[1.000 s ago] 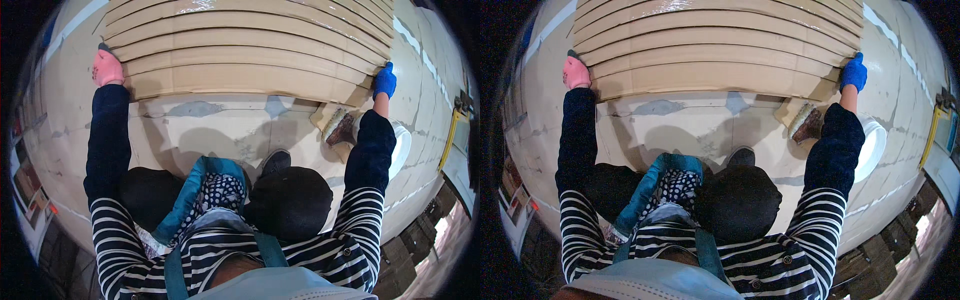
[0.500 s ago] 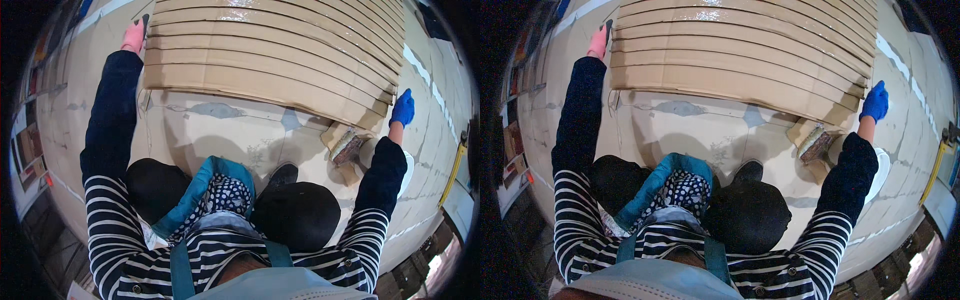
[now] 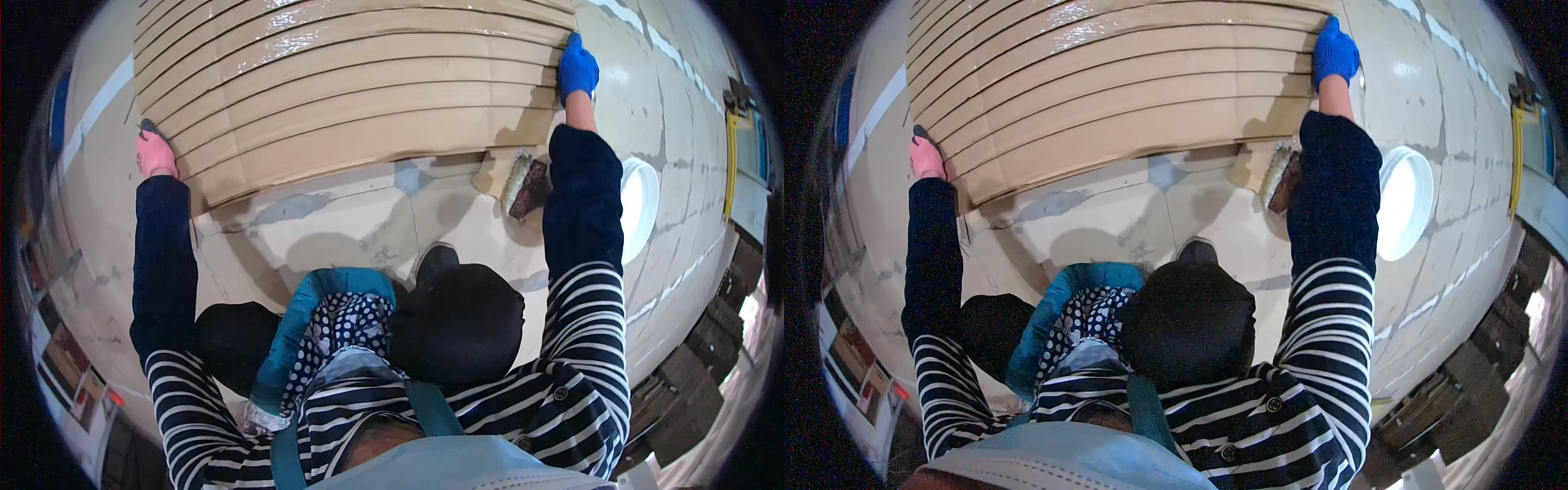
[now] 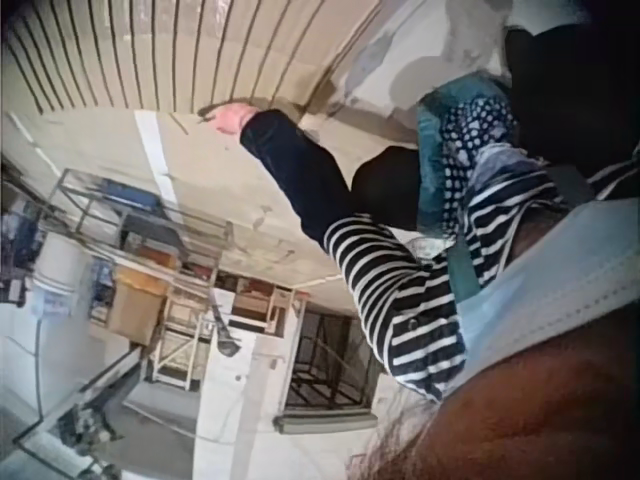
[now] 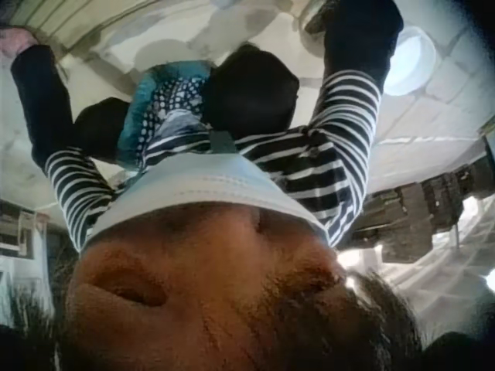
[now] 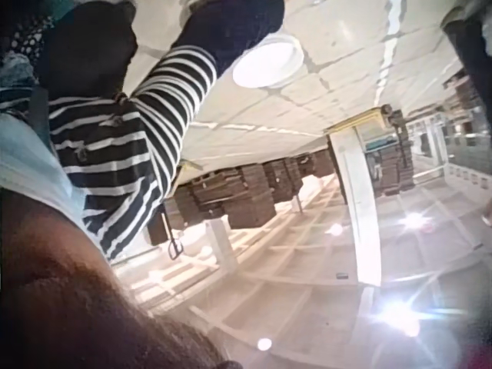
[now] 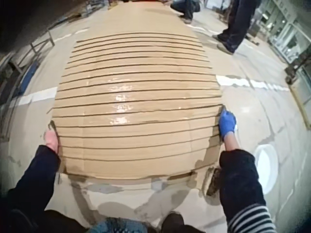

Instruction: Applying a liquid coating to a slatted wooden board using a paintbrush.

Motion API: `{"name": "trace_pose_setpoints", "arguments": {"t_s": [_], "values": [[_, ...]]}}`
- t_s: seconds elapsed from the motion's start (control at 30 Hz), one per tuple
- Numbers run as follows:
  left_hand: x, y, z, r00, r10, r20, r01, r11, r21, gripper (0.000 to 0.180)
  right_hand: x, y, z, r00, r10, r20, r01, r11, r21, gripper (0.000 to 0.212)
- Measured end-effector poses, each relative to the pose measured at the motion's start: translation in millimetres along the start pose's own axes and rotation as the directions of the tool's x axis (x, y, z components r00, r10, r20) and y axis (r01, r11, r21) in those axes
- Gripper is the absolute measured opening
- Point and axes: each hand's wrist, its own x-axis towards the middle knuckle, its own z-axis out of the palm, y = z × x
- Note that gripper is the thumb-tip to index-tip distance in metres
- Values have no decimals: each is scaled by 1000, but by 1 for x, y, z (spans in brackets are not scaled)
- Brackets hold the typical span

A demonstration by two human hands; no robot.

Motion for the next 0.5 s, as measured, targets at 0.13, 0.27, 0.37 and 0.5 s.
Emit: {"name": "trace_pose_setpoints", "arguments": {"t_s": [0.13,0.27,0.37,0.5], "values": [[0,-11,13,1000,25,-6,-25,998,55,54,2,6,10,992,124,8,-125,991,40,69],[29,-35,33,999,28,30,-28,1000,-13,55,0,10,25,991,123,-42,-123,992,6,68],[62,-52,32,917,391,83,-400,892,210,52,7,21,24,1000,12,6,-12,1000,-15,63],[64,-70,-1,853,202,481,-191,979,-73,43,12,61,18,928,-358,105,367,927,-81,39]]}}
